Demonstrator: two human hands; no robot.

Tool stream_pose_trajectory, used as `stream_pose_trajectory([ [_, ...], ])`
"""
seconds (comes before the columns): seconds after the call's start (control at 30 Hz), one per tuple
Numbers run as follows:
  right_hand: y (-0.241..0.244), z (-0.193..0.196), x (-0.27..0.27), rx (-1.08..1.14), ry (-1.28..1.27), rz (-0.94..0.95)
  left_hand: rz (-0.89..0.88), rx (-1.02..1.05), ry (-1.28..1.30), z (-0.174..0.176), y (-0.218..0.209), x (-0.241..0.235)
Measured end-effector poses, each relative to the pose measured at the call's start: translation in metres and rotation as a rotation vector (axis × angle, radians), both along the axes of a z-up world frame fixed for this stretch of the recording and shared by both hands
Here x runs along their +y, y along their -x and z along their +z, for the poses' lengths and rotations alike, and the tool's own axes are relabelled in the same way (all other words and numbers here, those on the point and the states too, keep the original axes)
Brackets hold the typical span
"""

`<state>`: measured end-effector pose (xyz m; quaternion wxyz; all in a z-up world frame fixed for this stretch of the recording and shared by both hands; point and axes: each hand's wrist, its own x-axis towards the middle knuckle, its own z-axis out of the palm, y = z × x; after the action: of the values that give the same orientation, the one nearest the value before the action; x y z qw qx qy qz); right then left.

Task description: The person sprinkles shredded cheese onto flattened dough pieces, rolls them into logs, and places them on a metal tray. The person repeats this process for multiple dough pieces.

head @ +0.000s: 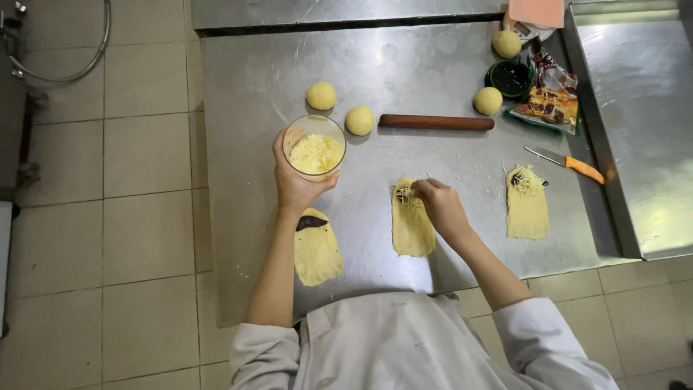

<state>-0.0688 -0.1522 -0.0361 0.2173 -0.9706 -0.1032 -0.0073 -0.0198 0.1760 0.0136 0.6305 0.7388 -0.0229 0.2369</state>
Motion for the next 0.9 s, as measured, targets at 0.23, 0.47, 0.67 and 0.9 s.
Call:
stream_pose_trajectory([
  [0.23, 0.005, 0.031, 0.010, -0.023, 0.013, 0.049, -0.001, 0.002, -0.003, 0.001, 0.002, 0.000],
  [0.47, -0.005, 0.034, 0.000, -0.124, 0.269, 0.085, -0.011, 0.020, -0.029, 0.003, 0.003, -0.005],
  [0.67, -0.005, 0.045, 0.004, 0.101, 0.099, 0.000, -0.092, 0.015, -0.156, 0.015, 0.008, -0.011],
  [0.9, 0.004, 0.185, 0.083, -0.248, -0.488, 0.088, -0.211, -0.095, -0.330, 0.029, 0.015, -0.027],
])
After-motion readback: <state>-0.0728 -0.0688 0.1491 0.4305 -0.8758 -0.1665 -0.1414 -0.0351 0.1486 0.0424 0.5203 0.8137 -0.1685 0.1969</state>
